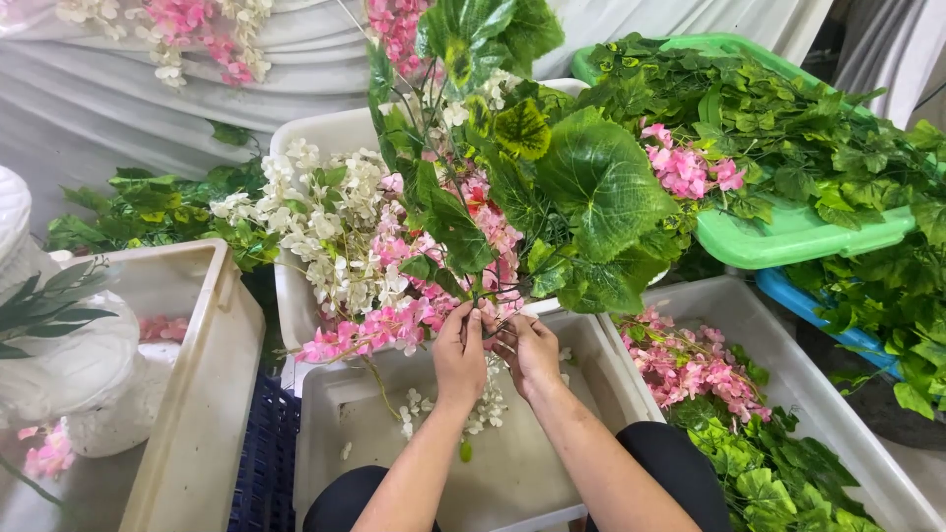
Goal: The person arranges artificial flowers and greenery by hand, picking up stems from white bins and placing them into a larger container. They handle pink, white, and red artificial flowers along with green leaves, organizing them into a mixed bouquet.
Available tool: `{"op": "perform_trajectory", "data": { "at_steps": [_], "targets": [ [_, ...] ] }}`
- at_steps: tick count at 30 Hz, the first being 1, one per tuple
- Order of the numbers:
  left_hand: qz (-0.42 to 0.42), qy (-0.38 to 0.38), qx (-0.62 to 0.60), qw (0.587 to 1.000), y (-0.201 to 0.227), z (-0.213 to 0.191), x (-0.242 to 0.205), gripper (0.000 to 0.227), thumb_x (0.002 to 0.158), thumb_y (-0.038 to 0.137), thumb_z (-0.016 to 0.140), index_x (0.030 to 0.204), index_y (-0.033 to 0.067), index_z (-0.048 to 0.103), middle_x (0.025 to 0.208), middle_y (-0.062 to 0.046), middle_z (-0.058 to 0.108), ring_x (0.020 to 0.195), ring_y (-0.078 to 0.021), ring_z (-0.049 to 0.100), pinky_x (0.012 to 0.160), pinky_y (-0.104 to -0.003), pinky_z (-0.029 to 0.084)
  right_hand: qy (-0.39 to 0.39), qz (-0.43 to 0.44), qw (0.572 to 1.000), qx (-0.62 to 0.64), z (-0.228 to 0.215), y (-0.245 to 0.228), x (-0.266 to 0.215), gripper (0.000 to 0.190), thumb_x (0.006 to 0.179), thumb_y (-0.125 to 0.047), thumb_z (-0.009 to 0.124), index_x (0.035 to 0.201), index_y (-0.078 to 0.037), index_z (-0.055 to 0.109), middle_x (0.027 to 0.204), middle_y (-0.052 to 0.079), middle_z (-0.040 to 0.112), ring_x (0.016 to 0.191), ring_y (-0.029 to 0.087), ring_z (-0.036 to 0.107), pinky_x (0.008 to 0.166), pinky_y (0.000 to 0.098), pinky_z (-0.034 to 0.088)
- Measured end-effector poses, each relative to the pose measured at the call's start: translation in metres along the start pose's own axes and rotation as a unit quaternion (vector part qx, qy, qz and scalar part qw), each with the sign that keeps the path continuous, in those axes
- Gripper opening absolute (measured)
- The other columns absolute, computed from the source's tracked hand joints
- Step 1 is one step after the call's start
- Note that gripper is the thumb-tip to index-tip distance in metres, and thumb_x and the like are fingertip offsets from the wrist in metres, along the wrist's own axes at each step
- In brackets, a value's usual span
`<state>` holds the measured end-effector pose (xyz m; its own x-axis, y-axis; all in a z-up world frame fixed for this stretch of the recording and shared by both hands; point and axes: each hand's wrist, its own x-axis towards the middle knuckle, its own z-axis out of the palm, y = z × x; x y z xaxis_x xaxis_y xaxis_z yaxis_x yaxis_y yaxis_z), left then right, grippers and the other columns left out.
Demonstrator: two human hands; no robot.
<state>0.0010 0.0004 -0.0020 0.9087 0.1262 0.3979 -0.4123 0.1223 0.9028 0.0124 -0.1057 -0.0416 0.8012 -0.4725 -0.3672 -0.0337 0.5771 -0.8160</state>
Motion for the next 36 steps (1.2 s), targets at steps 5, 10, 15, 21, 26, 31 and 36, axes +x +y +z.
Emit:
{"op": "perform_trajectory", "data": {
  "at_steps": [5, 10, 15, 21, 26, 31, 36],
  "targets": [
    [-0.003, 0.007, 0.024, 1.000, -0.011, -0.006, 0.002, 0.021, 0.103, 0.008, 0.055, 0.109, -0.0017, 0.073, 0.078, -0.013, 0.073, 0.070, -0.0182, 0.074, 0.072, -0.034, 0.062, 0.020, -0.020, 0.999, 0.014, 0.006, 0.006, -0.010, 0.012, 0.089, -0.011, 0.068, 0.091, 0.000, 0.064, 0.080, 0.011, 0.067, 0.069, 0.022, 0.073, 0.069, 0.0423, 0.064],
    [-0.006, 0.018, 0.048, 0.999, -0.013, -0.006, 0.003, 0.021, 0.103, 0.010, 0.056, 0.108, 0.0007, 0.074, 0.079, -0.013, 0.075, 0.072, -0.0200, 0.076, 0.072, -0.034, 0.062, 0.035, -0.086, 0.996, 0.001, 0.019, -0.001, -0.034, 0.015, 0.094, -0.006, 0.066, 0.099, 0.008, 0.065, 0.086, 0.014, 0.062, 0.072, 0.023, 0.069, 0.066, 0.0425, 0.066],
    [-0.011, 0.024, 0.048, 0.998, -0.007, -0.010, 0.005, 0.020, 0.103, 0.010, 0.057, 0.107, 0.0009, 0.074, 0.079, -0.013, 0.077, 0.071, -0.0192, 0.076, 0.071, -0.033, 0.063, 0.018, -0.174, 0.984, -0.038, 0.018, 0.005, -0.036, 0.018, 0.095, -0.006, 0.070, 0.104, 0.010, 0.065, 0.090, 0.017, 0.061, 0.074, 0.023, 0.068, 0.066, 0.0441, 0.067],
    [-0.035, 0.006, 0.024, 0.999, 0.001, -0.006, 0.000, 0.021, 0.102, 0.011, 0.057, 0.108, 0.0010, 0.075, 0.078, -0.010, 0.076, 0.071, -0.0157, 0.075, 0.069, -0.032, 0.063, -0.008, -0.306, 0.937, -0.171, -0.003, 0.018, -0.008, 0.018, 0.096, -0.007, 0.070, 0.113, -0.003, 0.077, 0.095, 0.019, 0.069, 0.074, 0.021, 0.069, 0.058, 0.0371, 0.066],
    [-0.026, 0.008, 0.029, 0.999, -0.004, -0.005, 0.000, 0.021, 0.102, 0.011, 0.057, 0.108, -0.0005, 0.074, 0.078, -0.012, 0.076, 0.071, -0.0159, 0.075, 0.069, -0.033, 0.063, -0.014, -0.373, 0.851, -0.368, -0.014, 0.023, 0.003, 0.032, 0.095, -0.021, 0.071, 0.124, -0.009, 0.075, 0.101, 0.016, 0.067, 0.084, 0.028, 0.073, 0.068, 0.0389, 0.065],
    [-0.010, 0.008, 0.043, 0.999, -0.002, -0.004, 0.000, 0.022, 0.103, 0.012, 0.056, 0.107, 0.0001, 0.075, 0.077, -0.012, 0.077, 0.070, -0.0178, 0.076, 0.066, -0.033, 0.062, -0.017, -0.374, 0.840, -0.392, -0.012, 0.026, 0.004, 0.035, 0.096, -0.026, 0.066, 0.127, -0.012, 0.073, 0.104, 0.015, 0.069, 0.088, 0.033, 0.074, 0.080, 0.0441, 0.059],
    [-0.004, 0.008, 0.041, 0.999, -0.005, -0.005, 0.001, 0.021, 0.103, 0.011, 0.056, 0.107, 0.0010, 0.075, 0.077, -0.011, 0.076, 0.072, -0.0159, 0.076, 0.069, -0.032, 0.062, -0.004, -0.364, 0.837, -0.408, -0.014, 0.029, 0.010, 0.036, 0.094, -0.028, 0.070, 0.126, -0.015, 0.074, 0.103, 0.010, 0.071, 0.087, 0.028, 0.074, 0.081, 0.0395, 0.058]
  ]
}}
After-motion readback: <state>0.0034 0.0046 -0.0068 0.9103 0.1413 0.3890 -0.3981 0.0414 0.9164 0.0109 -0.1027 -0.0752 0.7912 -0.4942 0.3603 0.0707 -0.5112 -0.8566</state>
